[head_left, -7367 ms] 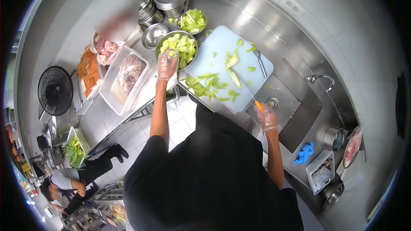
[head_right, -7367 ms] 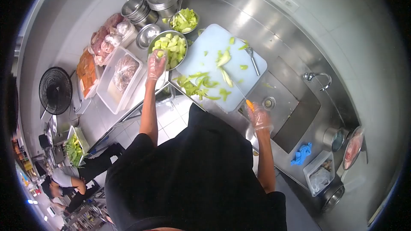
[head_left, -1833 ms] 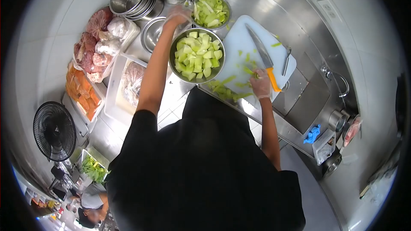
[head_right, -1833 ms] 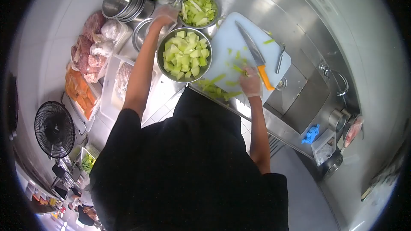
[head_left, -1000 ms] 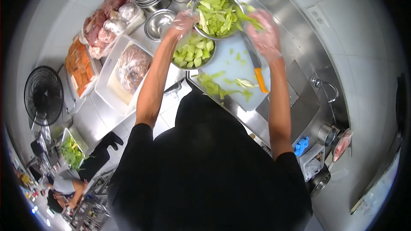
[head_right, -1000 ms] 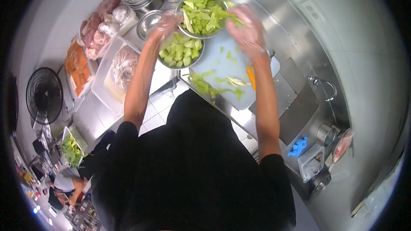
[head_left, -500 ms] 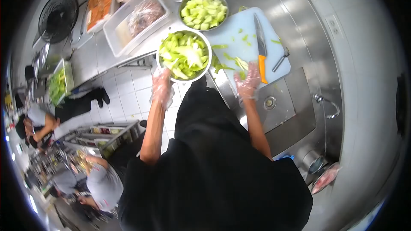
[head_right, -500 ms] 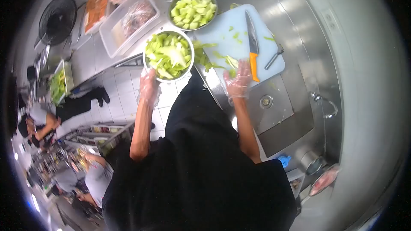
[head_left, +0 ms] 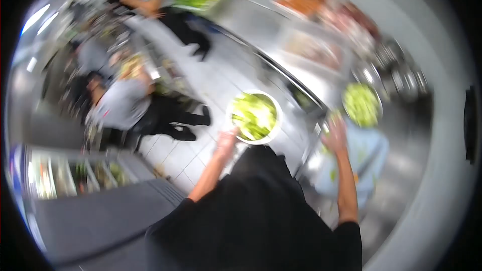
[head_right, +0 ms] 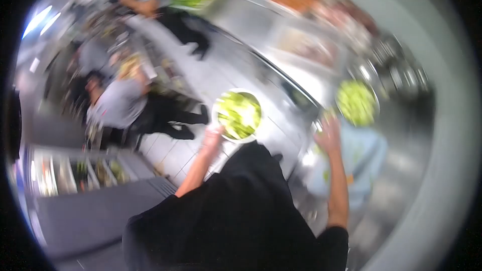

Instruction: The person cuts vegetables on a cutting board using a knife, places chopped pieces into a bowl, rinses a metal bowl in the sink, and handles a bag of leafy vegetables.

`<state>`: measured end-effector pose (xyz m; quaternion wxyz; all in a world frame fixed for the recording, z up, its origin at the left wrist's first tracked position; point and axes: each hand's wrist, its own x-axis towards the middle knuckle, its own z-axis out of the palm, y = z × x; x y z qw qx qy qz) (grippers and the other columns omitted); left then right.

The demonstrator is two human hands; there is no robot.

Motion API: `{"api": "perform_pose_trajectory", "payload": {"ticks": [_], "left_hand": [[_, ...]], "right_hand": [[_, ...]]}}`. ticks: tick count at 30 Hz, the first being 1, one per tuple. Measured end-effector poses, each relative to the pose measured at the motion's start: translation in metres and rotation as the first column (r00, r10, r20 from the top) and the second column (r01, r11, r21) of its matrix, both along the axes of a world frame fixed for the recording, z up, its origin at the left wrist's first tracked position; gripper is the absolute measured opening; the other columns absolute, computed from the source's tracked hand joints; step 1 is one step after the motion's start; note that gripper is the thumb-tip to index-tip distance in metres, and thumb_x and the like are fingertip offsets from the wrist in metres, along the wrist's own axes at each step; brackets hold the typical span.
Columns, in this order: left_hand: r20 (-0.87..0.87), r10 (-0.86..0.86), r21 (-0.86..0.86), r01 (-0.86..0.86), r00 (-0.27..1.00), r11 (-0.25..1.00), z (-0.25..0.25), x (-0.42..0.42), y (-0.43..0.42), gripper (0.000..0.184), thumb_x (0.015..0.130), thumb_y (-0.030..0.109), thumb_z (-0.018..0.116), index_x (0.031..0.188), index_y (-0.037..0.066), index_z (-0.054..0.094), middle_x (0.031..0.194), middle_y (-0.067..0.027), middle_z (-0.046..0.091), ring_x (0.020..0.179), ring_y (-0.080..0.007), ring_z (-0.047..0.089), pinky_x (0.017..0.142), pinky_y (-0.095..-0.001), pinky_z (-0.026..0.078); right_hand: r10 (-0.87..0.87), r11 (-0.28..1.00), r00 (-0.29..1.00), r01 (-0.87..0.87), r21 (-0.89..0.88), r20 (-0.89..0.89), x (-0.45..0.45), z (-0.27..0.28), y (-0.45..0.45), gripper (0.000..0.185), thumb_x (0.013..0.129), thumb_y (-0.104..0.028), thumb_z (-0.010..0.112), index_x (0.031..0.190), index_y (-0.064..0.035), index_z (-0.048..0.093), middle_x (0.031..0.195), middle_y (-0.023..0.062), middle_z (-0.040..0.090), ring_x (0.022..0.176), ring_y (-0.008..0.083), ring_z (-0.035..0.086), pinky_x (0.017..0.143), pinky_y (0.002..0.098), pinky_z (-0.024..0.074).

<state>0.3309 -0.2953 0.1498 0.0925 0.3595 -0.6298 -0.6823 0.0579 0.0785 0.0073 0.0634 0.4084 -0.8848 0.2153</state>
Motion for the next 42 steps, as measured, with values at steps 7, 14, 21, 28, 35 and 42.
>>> {"api": "perform_pose_trajectory", "payload": {"ticks": [7, 14, 21, 28, 35, 42], "left_hand": [[-0.121, 0.181, 0.227, -0.151, 0.976, 0.962, 0.031, -0.049, 0.056, 0.020, 0.093, 0.015, 0.052, 0.106, 0.002, 0.060, 0.092, -0.0066, 0.064, 0.078, -0.0159, 0.062, 0.070, -0.0336, 0.054], [0.021, 0.021, 0.237, -0.025, 1.000, 0.971, 0.038, -0.060, 0.059, 0.023, 0.092, 0.013, 0.051, 0.109, 0.000, 0.059, 0.093, -0.0101, 0.065, 0.080, -0.0223, 0.064, 0.075, -0.0381, 0.054], [0.128, -0.264, 0.053, 0.259, 0.956, 0.964, -0.043, -0.079, 0.043, 0.025, 0.086, 0.023, 0.059, 0.093, 0.000, 0.065, 0.088, -0.0092, 0.066, 0.075, -0.0187, 0.063, 0.071, -0.0369, 0.054], [0.000, -0.438, 0.403, 0.401, 0.899, 0.822, -0.057, -0.096, 0.050, 0.041, 0.090, 0.009, 0.048, 0.129, -0.004, 0.050, 0.117, -0.0158, 0.064, 0.098, -0.0261, 0.068, 0.084, -0.0380, 0.059], [-0.077, -0.482, 0.396, 0.470, 0.873, 0.789, -0.064, -0.092, 0.064, 0.042, 0.096, 0.019, 0.051, 0.133, -0.001, 0.047, 0.124, -0.0147, 0.061, 0.105, -0.0268, 0.066, 0.087, -0.0396, 0.058], [-0.041, -0.447, 0.315, 0.436, 0.894, 0.843, -0.070, -0.082, 0.042, 0.042, 0.096, 0.018, 0.051, 0.134, -0.001, 0.046, 0.122, -0.0156, 0.062, 0.103, -0.0263, 0.067, 0.087, -0.0427, 0.057]], "right_hand": [[-0.019, 0.847, 0.986, -0.073, 0.526, 0.167, -0.001, -0.004, 0.039, 0.075, 0.075, -0.037, 0.069, 0.136, 0.0009, 0.047, 0.144, 0.0267, 0.040, 0.130, 0.0396, 0.044, 0.109, 0.0477, 0.0354], [-0.031, 0.869, 0.962, -0.109, 0.483, 0.273, 0.047, -0.060, 0.046, 0.036, 0.091, -0.016, 0.055, 0.125, -0.0029, 0.054, 0.137, 0.0277, 0.048, 0.112, 0.0380, 0.058, 0.086, 0.0417, 0.0529], [-0.366, 0.917, 0.837, 0.251, 0.309, 0.407, 0.045, 0.006, -0.002, 0.045, 0.084, -0.024, 0.065, 0.123, -0.0030, 0.056, 0.100, 0.0238, 0.065, 0.097, 0.0413, 0.061, 0.084, 0.0509, 0.0487], [-0.057, 0.847, 0.877, 0.295, -0.442, 0.477, 0.103, 0.152, -0.118, 0.033, 0.077, -0.017, 0.068, 0.108, -0.0067, 0.061, 0.106, 0.0131, 0.063, 0.100, 0.0288, 0.062, 0.092, 0.0375, 0.0490], [-0.372, 0.854, 0.890, 0.440, -0.278, 0.266, 0.129, 0.161, -0.116, 0.038, 0.086, -0.027, 0.066, 0.120, -0.0104, 0.062, 0.129, 0.0156, 0.056, 0.112, 0.0326, 0.058, 0.095, 0.0422, 0.0481], [-0.832, 0.450, 0.477, 0.879, -0.157, 0.283, 0.192, 0.048, -0.005, 0.056, 0.089, -0.024, 0.058, 0.139, -0.0049, 0.043, 0.143, 0.0231, 0.041, 0.135, 0.0385, 0.037, 0.112, 0.0485, 0.0326]]}}
